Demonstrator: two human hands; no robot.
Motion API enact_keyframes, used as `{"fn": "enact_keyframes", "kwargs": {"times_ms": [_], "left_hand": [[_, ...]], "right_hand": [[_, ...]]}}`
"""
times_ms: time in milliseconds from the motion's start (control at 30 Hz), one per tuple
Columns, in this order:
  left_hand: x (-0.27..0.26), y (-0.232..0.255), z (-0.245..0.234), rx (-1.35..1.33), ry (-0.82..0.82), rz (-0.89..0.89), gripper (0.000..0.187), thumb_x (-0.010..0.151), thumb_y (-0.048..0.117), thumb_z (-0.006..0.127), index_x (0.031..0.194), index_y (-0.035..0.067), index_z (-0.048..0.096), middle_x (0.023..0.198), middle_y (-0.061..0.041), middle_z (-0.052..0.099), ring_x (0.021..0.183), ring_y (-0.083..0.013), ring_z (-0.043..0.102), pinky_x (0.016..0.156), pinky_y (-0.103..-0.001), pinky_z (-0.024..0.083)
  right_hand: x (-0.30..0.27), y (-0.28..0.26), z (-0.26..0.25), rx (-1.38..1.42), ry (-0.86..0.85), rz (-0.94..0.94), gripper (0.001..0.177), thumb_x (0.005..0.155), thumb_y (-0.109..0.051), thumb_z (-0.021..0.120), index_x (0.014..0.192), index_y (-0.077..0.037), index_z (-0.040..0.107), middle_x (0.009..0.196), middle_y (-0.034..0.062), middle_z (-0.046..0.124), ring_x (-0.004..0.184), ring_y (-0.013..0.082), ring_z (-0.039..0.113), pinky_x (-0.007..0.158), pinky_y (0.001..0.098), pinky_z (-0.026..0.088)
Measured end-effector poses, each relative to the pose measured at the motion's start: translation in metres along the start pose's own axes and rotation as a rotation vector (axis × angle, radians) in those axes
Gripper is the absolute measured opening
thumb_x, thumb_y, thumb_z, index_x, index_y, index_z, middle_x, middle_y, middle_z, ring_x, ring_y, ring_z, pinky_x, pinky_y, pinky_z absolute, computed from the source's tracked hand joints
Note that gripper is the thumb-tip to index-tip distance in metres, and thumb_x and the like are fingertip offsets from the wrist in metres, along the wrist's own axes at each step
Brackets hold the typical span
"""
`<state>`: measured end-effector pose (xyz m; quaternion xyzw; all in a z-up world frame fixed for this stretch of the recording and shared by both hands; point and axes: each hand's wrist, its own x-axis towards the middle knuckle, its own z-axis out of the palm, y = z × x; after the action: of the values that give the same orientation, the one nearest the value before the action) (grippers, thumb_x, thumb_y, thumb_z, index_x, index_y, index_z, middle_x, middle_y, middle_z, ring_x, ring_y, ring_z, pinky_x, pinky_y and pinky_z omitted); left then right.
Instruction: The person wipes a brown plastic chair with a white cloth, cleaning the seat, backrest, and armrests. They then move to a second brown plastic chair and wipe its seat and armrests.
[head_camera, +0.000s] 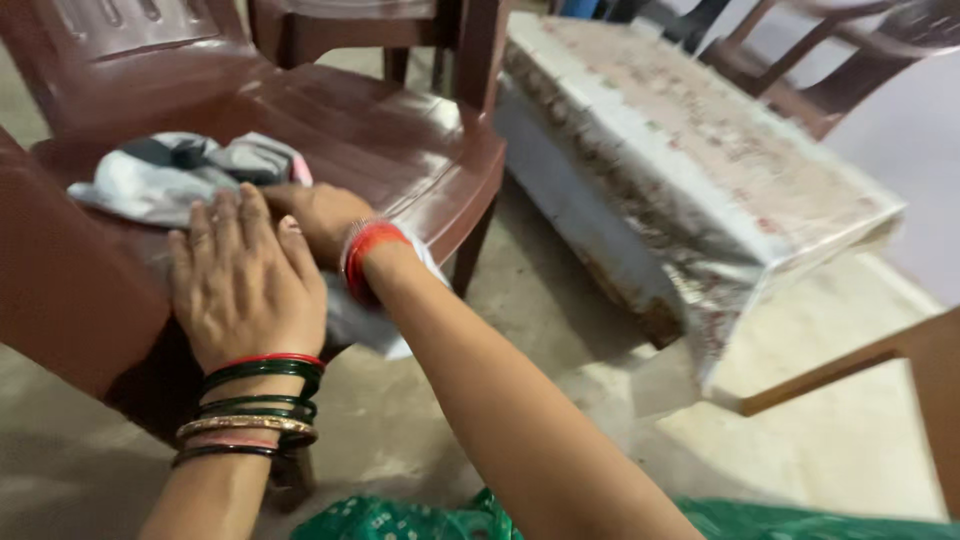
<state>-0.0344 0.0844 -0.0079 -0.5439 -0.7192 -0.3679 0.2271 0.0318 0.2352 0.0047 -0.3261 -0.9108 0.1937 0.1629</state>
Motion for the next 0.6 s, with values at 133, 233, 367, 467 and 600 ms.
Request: {"fn": "enact_keyframes", "kwargs": {"times_ms": [133,233,367,467,600], "left_hand": [[0.002,0.002,0.002,0.100,-0.001,0.034,0.046,0.113,0.031,0.047,0.139,-0.004,0.064,0.142,-0.022,0.063,0.140,-0.0365,0.054,0.122,-0.050,0.033],[0.004,0.004,-0.007,0.132,-0.062,0.067,0.038,0.108,0.027,0.051,0.124,0.000,0.072,0.133,-0.017,0.070,0.132,-0.0334,0.060,0.118,-0.051,0.037],[0.004,0.010,-0.017,0.199,-0.041,0.155,0.030,0.099,0.025,0.055,0.103,0.002,0.076,0.125,-0.013,0.074,0.128,-0.0290,0.064,0.116,-0.050,0.041],[0.005,0.013,-0.019,0.247,-0.190,0.112,0.029,0.100,0.026,0.057,0.100,0.004,0.076,0.115,-0.013,0.076,0.122,-0.0311,0.066,0.114,-0.050,0.043],[0.003,0.013,-0.019,0.258,-0.186,0.166,0.030,0.100,0.028,0.057,0.101,0.004,0.075,0.118,-0.014,0.075,0.124,-0.0314,0.065,0.115,-0.051,0.043]], "right_hand": [[0.044,0.012,0.009,-0.149,0.001,-0.005,0.047,0.088,-0.037,0.058,0.133,-0.022,0.060,0.129,0.0046,0.068,0.113,0.0273,0.068,0.094,0.0428,0.053],[0.026,0.004,0.002,-0.110,0.053,-0.062,0.046,0.092,-0.038,0.058,0.134,-0.021,0.062,0.124,0.0082,0.071,0.114,0.0272,0.069,0.098,0.0403,0.053],[-0.072,-0.015,-0.014,-0.079,0.265,-0.057,0.039,0.095,-0.038,0.057,0.123,-0.014,0.069,0.116,0.0107,0.074,0.108,0.0327,0.069,0.094,0.0443,0.053],[-0.136,-0.029,-0.014,-0.061,0.650,-0.243,0.035,0.101,-0.034,0.057,0.125,-0.011,0.068,0.125,0.0087,0.073,0.114,0.0305,0.067,0.107,0.0444,0.051],[-0.136,0.001,-0.023,-0.075,0.663,-0.332,0.033,0.102,-0.032,0.057,0.123,-0.010,0.070,0.121,0.0090,0.073,0.112,0.0291,0.068,0.105,0.0436,0.050]]}}
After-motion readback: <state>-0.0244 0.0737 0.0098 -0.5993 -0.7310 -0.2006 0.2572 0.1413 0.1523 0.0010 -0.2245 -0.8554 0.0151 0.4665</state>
